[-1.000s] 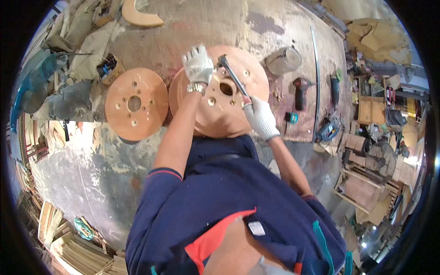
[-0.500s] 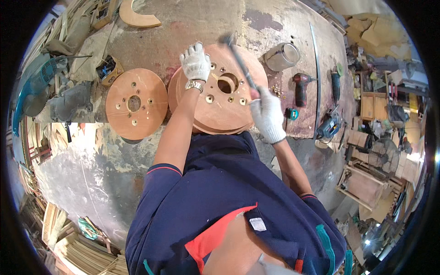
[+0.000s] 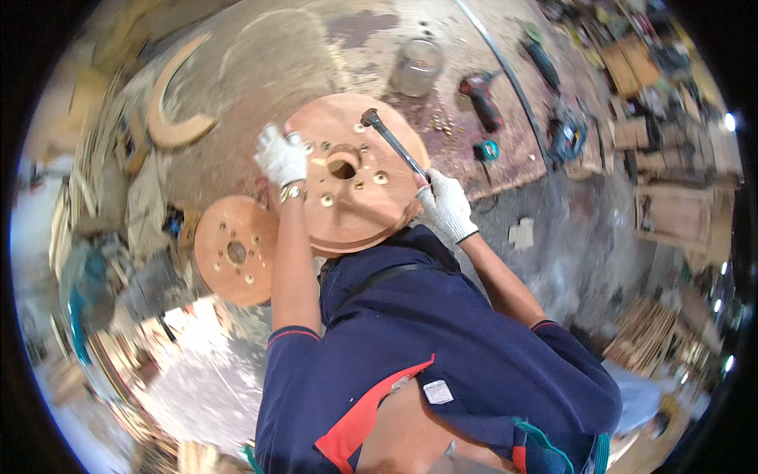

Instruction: The person uses a hammer to tap small metal fasteners into pre-drilled holes on circular wooden discs. They repeatedly pick up fasteners from a nearby container and insert them into the holes, tapping each one flush with the surface. The person works on multiple discs, stacking them as they complete each one.

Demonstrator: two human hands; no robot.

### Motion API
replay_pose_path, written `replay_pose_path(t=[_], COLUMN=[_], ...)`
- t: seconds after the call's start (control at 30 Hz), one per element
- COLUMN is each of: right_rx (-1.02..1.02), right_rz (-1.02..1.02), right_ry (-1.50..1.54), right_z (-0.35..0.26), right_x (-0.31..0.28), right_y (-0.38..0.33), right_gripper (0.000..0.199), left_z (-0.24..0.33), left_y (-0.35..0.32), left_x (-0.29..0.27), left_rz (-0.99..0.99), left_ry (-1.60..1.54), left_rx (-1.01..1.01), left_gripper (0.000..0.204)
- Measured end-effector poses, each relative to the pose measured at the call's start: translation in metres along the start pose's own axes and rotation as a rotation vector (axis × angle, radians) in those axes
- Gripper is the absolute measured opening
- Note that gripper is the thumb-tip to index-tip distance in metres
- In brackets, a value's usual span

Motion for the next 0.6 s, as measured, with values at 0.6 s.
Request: replay_pose_path(t=[0.6], right_rx=[0.529], right_rz=[0.070], right_ry=[0.291], right_z=[0.213], right_x=[0.051], right_y=[-0.090], right_gripper=[0.047], left_z=[0.328], left_y=[-0.139], left_x=[0.134], left_rz=[-0.779], left_ry=[-0.026], left_rx=[0.775], left_gripper=[0.026])
Point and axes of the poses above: each hand's wrist, its own y-axis towards the middle knuckle, its own x-axis out of the palm, z = x × y, the point moved 7 cm from there along y, towards the middle knuckle, and after that the axes turned 14 degrees about -z, right-handed, at the moved point
